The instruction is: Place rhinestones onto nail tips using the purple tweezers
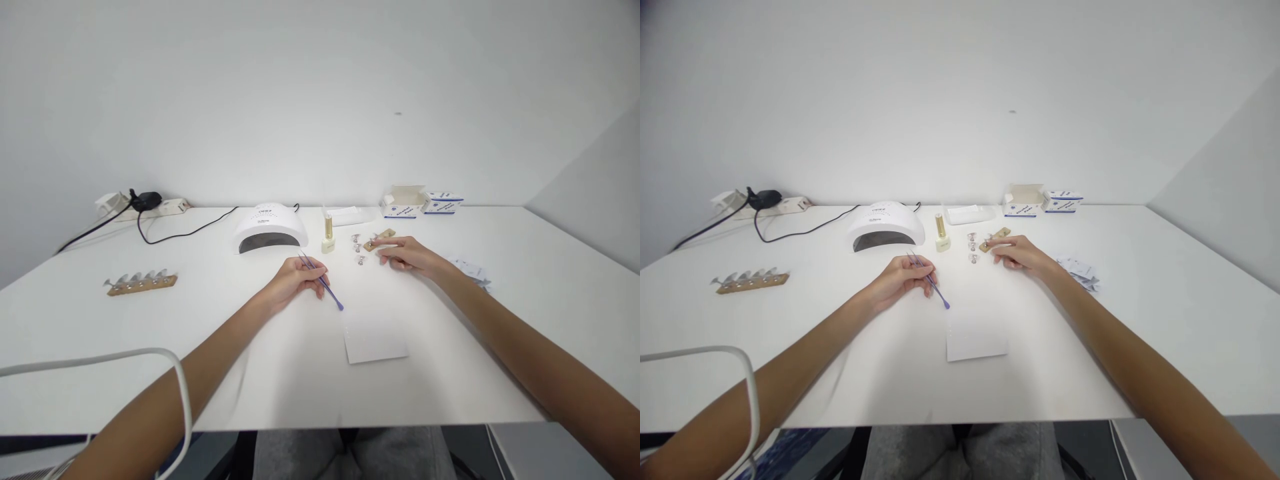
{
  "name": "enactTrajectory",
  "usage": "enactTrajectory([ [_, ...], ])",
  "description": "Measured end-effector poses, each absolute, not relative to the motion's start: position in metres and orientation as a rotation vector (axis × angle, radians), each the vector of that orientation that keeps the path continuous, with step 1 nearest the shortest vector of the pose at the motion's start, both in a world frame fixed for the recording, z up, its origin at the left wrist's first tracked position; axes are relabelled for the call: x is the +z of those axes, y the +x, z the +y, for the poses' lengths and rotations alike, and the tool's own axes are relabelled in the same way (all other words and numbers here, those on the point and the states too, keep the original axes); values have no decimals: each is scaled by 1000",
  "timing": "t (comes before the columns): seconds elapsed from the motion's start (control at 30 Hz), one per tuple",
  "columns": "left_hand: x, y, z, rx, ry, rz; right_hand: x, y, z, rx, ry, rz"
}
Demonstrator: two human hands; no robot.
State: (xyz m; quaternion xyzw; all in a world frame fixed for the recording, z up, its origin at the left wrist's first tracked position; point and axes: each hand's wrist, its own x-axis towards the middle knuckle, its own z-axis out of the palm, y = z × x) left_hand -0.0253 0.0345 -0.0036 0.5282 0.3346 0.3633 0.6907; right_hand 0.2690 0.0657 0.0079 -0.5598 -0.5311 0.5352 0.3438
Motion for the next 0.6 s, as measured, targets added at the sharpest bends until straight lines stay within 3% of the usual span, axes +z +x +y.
enactTrajectory([
  [0.27, -2, -25, 34, 809, 1170, 755, 6, 275, 54, 1314, -1484, -1476],
  [0.6, -3, -24, 35, 803, 1182, 753, -2, 246, 50, 1136, -1537, -1150],
])
